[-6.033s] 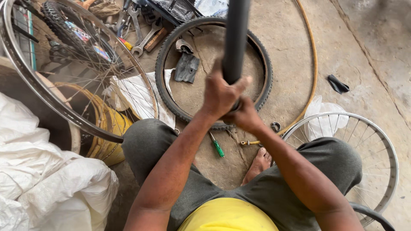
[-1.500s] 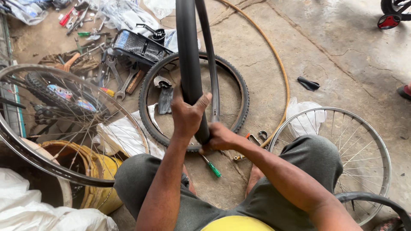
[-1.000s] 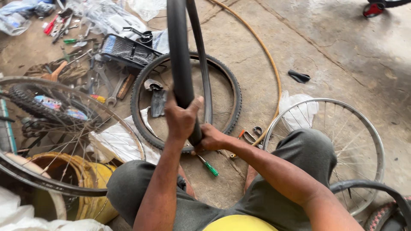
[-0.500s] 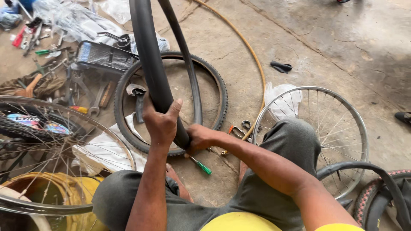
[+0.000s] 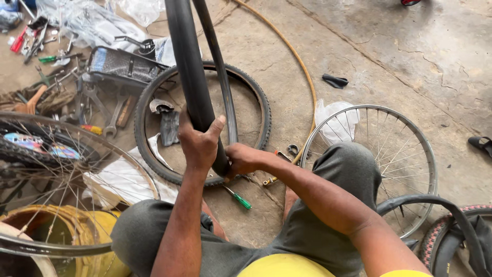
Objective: The person removes a bicycle tire from the rim using a tire lever and their hands. They then remove the inner tube from the tire and inspect it by inflating it with a hand pump.
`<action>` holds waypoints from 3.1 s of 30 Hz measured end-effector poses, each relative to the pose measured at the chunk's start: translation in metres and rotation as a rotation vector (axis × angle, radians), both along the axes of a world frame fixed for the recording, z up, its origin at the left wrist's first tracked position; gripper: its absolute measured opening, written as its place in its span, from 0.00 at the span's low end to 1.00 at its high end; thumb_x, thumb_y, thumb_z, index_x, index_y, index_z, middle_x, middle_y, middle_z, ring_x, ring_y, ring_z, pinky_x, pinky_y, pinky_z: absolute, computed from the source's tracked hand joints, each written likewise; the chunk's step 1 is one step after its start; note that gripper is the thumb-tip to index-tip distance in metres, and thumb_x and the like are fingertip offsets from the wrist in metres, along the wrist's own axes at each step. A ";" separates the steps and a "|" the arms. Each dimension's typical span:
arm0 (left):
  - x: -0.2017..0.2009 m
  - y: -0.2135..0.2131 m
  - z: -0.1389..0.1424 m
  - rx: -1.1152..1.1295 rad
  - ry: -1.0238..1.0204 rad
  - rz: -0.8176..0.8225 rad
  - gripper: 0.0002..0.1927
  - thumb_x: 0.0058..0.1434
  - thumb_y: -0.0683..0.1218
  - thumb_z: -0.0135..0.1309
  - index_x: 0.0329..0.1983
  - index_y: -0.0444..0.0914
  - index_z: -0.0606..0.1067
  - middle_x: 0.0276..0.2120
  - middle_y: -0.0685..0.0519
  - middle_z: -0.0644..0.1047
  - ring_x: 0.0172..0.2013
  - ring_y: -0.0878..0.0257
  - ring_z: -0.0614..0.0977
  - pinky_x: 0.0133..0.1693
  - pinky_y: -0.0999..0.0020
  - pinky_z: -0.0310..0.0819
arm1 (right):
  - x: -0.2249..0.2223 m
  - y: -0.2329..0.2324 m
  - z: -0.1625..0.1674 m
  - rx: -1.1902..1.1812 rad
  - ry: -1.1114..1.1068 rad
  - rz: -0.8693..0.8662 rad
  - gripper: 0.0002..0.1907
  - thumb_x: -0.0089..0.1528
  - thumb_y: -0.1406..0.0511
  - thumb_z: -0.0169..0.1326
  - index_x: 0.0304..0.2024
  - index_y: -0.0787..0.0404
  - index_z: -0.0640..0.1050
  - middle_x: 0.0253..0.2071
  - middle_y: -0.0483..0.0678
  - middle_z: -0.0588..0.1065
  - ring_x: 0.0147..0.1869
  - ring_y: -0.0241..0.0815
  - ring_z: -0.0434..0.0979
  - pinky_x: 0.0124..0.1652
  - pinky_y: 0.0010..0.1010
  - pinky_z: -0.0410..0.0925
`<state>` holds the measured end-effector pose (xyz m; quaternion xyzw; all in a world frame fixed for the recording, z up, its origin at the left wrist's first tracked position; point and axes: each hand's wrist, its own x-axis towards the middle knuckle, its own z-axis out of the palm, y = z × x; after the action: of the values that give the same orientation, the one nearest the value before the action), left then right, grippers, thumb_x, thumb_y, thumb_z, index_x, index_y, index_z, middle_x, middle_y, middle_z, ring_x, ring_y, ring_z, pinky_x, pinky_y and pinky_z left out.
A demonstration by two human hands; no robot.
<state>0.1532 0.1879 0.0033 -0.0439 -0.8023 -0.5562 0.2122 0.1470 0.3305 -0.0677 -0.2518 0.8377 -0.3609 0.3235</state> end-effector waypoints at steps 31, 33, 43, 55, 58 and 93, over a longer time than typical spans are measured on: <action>-0.025 0.144 0.012 -0.133 0.271 -0.263 0.34 0.61 0.45 0.70 0.66 0.27 0.70 0.49 0.39 0.79 0.48 0.49 0.83 0.50 0.56 0.77 | 0.012 0.134 0.104 0.031 0.265 -0.860 0.19 0.64 0.63 0.55 0.55 0.64 0.75 0.46 0.59 0.81 0.53 0.53 0.82 0.53 0.41 0.72; -0.030 0.152 0.006 -0.231 0.270 -0.288 0.36 0.58 0.46 0.71 0.66 0.28 0.70 0.46 0.40 0.80 0.46 0.47 0.83 0.49 0.54 0.76 | 0.023 0.145 0.108 0.102 0.250 -0.856 0.22 0.64 0.61 0.56 0.58 0.63 0.74 0.49 0.58 0.80 0.55 0.53 0.81 0.55 0.41 0.71; -0.050 0.233 -0.059 -1.044 -0.592 -0.490 0.26 0.58 0.52 0.66 0.56 0.35 0.78 0.52 0.40 0.79 0.52 0.46 0.82 0.55 0.49 0.74 | 0.104 0.225 0.123 0.164 0.495 -0.919 0.29 0.61 0.57 0.63 0.58 0.67 0.74 0.54 0.59 0.78 0.59 0.53 0.78 0.58 0.41 0.69; -0.045 0.244 -0.142 -1.163 -0.580 -0.452 0.23 0.61 0.52 0.61 0.54 0.33 0.79 0.53 0.38 0.79 0.53 0.44 0.81 0.54 0.47 0.74 | 0.181 0.252 0.126 -0.015 0.540 -0.973 0.25 0.60 0.60 0.61 0.58 0.63 0.77 0.53 0.55 0.79 0.51 0.46 0.82 0.52 0.34 0.76; -0.035 0.237 -0.131 -1.008 -0.516 -0.440 0.28 0.58 0.55 0.65 0.56 0.34 0.77 0.54 0.37 0.78 0.54 0.42 0.80 0.54 0.48 0.73 | 0.204 0.274 0.139 -0.070 0.628 -1.007 0.23 0.63 0.60 0.60 0.58 0.63 0.76 0.54 0.56 0.78 0.52 0.44 0.82 0.52 0.31 0.78; -0.015 0.178 -0.074 -0.876 -0.568 -0.533 0.27 0.59 0.55 0.62 0.60 0.41 0.76 0.47 0.44 0.83 0.50 0.48 0.83 0.53 0.53 0.74 | 0.175 0.340 -0.214 0.095 0.316 -2.432 0.26 0.51 0.64 0.69 0.49 0.63 0.75 0.52 0.56 0.75 0.56 0.51 0.75 0.56 0.39 0.68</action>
<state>0.1379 0.3654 -0.0706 -0.1771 -0.9442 -0.1968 -0.1961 0.3222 0.6700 -0.2821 0.6648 0.5696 -0.3623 -0.3200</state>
